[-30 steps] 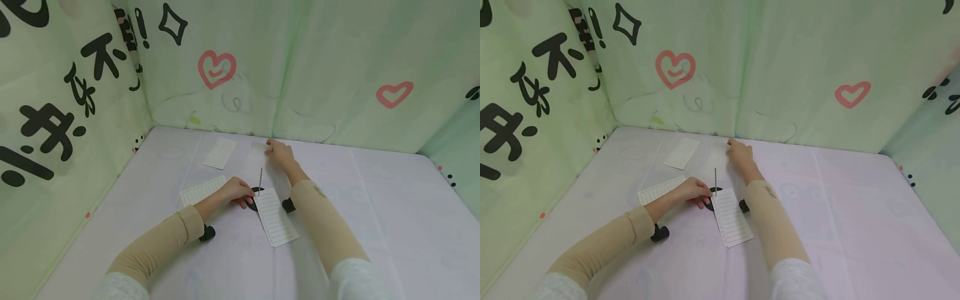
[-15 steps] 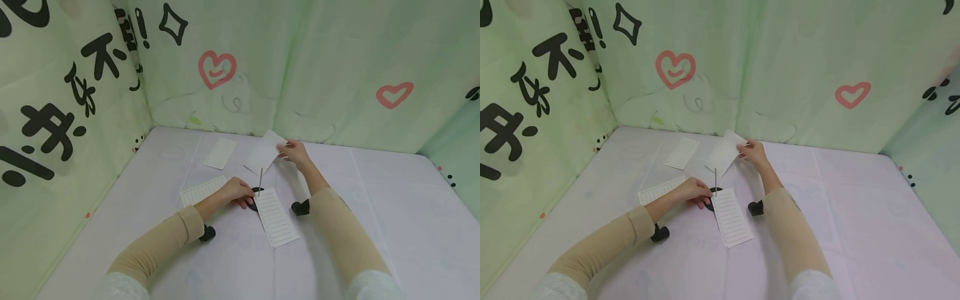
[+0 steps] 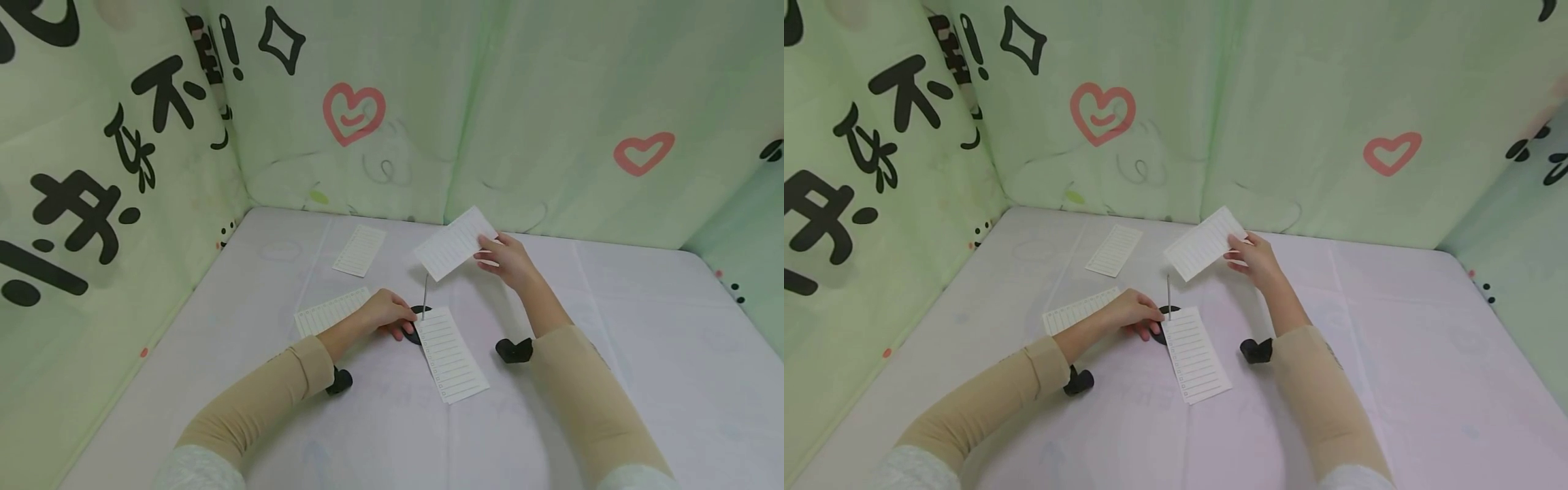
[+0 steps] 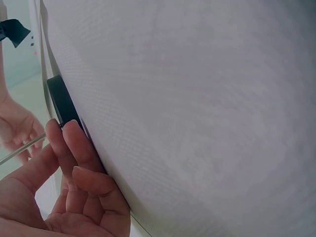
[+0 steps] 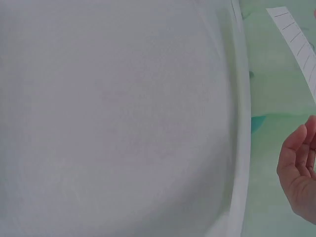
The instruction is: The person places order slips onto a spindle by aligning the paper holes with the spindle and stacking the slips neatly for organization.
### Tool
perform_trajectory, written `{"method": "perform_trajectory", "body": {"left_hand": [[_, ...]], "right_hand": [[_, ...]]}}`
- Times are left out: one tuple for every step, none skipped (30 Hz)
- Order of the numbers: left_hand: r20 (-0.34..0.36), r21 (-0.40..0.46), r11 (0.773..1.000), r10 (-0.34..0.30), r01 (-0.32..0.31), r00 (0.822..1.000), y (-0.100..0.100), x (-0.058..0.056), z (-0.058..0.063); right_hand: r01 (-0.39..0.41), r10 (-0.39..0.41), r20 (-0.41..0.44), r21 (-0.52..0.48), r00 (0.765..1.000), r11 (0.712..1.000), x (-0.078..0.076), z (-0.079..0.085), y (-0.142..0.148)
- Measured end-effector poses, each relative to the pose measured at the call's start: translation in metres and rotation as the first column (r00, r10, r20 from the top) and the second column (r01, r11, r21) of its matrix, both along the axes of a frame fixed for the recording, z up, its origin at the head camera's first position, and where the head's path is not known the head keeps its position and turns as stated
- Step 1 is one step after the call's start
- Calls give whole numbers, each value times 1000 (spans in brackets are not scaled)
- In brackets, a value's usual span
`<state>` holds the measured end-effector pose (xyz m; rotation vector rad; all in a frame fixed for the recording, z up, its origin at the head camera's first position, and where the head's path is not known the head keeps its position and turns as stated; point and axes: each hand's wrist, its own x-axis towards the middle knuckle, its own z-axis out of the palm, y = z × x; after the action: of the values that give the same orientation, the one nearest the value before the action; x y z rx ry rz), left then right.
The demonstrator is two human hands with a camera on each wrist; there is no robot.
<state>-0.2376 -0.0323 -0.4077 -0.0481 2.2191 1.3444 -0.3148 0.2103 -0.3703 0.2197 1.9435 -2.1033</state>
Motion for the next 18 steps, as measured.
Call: {"method": "perform_trajectory", "body": {"left_hand": [[1,1,1000,2,-2,1000,0,0,0],[4,2,1000,4,-4,1000,0,0,0],[7,5,1000,7,-7,1000,1,0,0],[7,5,1000,8,-8,1000,1,0,0],[8,3,1000,9,-9,1000,1,0,0],[9,5,1000,11,-11,1000,1,0,1],[10,5,1000,13,-13,1000,1,0,1],[12,3,1000,14,-14,1000,1,0,1],[12,1,1000,14,-14,1000,1,0,1],[14,-1,1000,14,-14,1000,1,-1,0],[15,-5,1000,13,-13,1000,1,-1,0],[16,-5,1000,12,-12,1000,1,-1,0],[16,-5,1000,9,-9,1000,0,-1,0],[16,-7,1000,4,-4,1000,0,-2,-1],[18,-2,1000,0,0,1000,-1,-2,-1],[21,3,1000,-5,5,1000,-2,-2,-1],[24,7,1000,-12,12,1000,-2,-2,0],[32,13,1000,-19,18,999,-3,-3,0]], "right_hand": [[1,-1,8,-15,1000,1000,2,1,2],[1,0,14,-28,1000,1000,4,2,4],[1,0,18,-37,1000,999,7,2,7],[-1,2,22,-47,1000,999,8,3,9],[-2,4,24,-54,1000,999,10,3,11],[-4,6,28,-59,1000,998,12,4,13],[-7,8,29,-62,1000,998,14,4,15],[-9,11,30,-63,999,998,16,5,16],[-14,16,30,-63,999,998,17,6,18],[-16,18,30,-63,999,998,19,7,20],[-19,21,29,-61,999,998,20,8,22],[-22,24,29,-57,999,998,22,9,23],[-28,29,27,-52,999,998,24,11,25],[-35,36,24,-48,999,998,25,13,26],[-42,42,21,-40,999,998,27,15,28],[-50,51,16,-30,999,998,28,17,29],[-60,60,10,-18,998,998,30,19,30],[-71,71,2,1,997,997,33,22,31]]}}
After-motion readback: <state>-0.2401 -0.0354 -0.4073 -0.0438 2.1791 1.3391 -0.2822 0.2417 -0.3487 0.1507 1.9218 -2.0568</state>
